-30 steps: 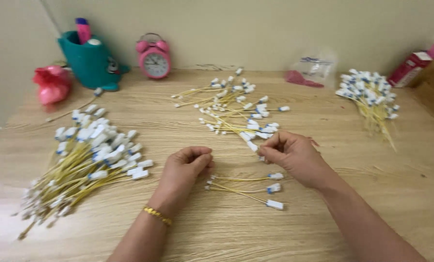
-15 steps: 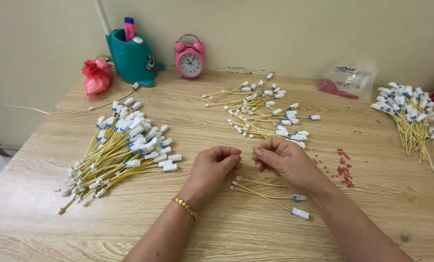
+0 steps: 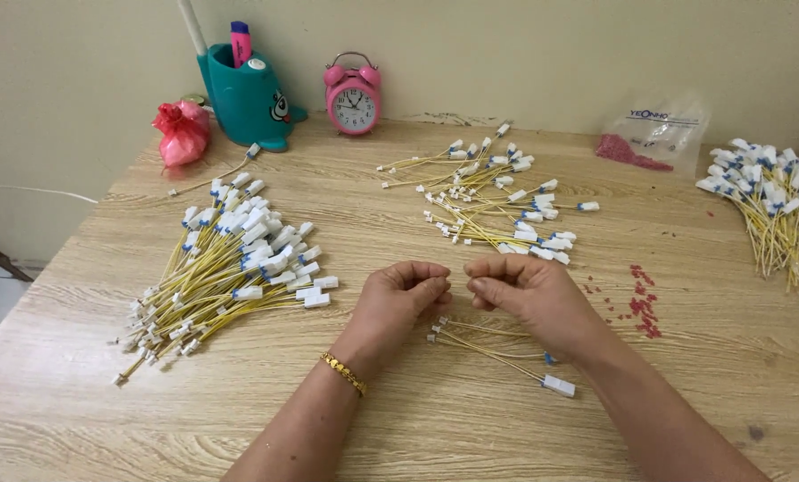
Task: The person assembles small yellow cables by inserting a white plastic connector into the end of each cable. They pick up a cable, attach the connector, and place the finished item on the table, repeating this process for multiple cables.
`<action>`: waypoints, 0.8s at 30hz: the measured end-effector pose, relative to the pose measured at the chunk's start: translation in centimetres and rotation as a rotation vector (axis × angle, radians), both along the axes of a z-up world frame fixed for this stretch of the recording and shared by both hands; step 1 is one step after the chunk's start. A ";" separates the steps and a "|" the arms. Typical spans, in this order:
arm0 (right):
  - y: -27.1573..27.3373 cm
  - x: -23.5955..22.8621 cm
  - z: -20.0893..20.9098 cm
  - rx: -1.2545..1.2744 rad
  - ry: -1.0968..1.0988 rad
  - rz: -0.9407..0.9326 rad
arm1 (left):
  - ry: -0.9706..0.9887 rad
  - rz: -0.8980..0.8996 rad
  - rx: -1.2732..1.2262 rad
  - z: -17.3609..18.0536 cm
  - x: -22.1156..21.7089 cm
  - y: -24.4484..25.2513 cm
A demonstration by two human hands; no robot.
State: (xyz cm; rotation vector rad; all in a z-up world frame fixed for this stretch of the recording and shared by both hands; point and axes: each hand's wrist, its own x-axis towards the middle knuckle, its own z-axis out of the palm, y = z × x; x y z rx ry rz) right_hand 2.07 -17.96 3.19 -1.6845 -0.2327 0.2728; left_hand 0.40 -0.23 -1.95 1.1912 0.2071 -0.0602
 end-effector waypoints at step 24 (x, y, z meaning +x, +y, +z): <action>0.8 0.4 -1.6 -0.315 -0.556 0.009 | -0.129 -0.045 -0.043 -0.3 -0.4 0.1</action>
